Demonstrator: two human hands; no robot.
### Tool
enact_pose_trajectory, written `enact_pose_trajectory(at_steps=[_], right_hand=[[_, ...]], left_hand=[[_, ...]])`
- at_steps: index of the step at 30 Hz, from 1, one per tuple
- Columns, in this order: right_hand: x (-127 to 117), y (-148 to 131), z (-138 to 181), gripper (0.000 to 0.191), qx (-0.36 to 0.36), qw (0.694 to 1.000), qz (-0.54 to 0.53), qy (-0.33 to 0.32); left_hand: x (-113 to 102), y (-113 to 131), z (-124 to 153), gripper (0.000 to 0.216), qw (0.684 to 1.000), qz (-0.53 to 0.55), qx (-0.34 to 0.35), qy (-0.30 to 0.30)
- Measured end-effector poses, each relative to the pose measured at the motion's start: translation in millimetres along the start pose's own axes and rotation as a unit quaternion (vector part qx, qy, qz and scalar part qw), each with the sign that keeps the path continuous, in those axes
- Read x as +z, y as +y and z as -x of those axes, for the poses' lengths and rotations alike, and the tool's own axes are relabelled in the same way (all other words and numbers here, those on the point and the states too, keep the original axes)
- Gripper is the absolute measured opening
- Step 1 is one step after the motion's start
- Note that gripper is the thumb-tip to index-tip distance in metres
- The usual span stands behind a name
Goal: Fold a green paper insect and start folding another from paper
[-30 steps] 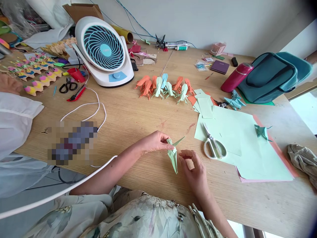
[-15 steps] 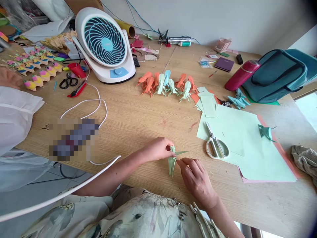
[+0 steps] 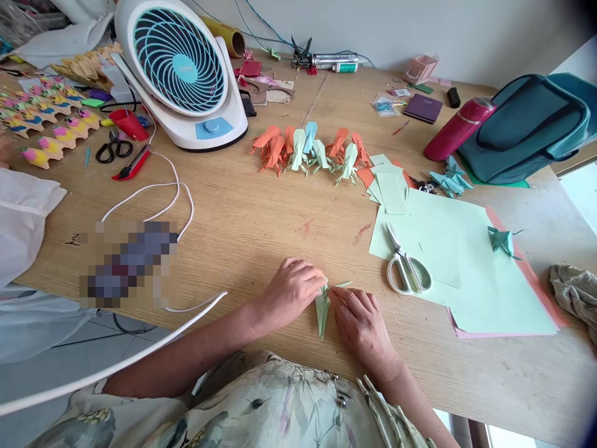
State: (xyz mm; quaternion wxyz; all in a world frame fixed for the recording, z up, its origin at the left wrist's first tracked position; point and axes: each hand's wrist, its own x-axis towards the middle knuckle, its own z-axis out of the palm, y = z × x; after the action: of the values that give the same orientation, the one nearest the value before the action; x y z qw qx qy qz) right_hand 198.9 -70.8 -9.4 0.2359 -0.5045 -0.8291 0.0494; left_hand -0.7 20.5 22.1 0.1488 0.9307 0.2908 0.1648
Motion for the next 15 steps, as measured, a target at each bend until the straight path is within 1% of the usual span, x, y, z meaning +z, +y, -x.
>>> enact_pose_trajectory(at_steps=[3,6,10,15], right_hand=[[-1.3,-1.2,-0.1,0.038,0.002,1.000,0.000,0.003],[-2.4,-2.1,-0.6,0.038,0.001,1.000,0.002,-0.004],[-4.2,-2.7,-1.2,0.041,0.007,1.000,-0.005,-0.019],[-7.4,-3.7,-2.2,0.043,0.010,1.000,-0.007,-0.018]], left_hand=[[-0.8,-3.1,10.3,0.021,0.994,-0.040,0.100,0.022],[2.5,-8.0,15.9,0.026,0.986,-0.065,0.151,0.020],[8.2,-13.1,22.6,0.031,0.984,-0.069,0.164,-0.001],[9.2,-13.3,31.1,0.037,0.987,-0.060,0.149,-0.017]])
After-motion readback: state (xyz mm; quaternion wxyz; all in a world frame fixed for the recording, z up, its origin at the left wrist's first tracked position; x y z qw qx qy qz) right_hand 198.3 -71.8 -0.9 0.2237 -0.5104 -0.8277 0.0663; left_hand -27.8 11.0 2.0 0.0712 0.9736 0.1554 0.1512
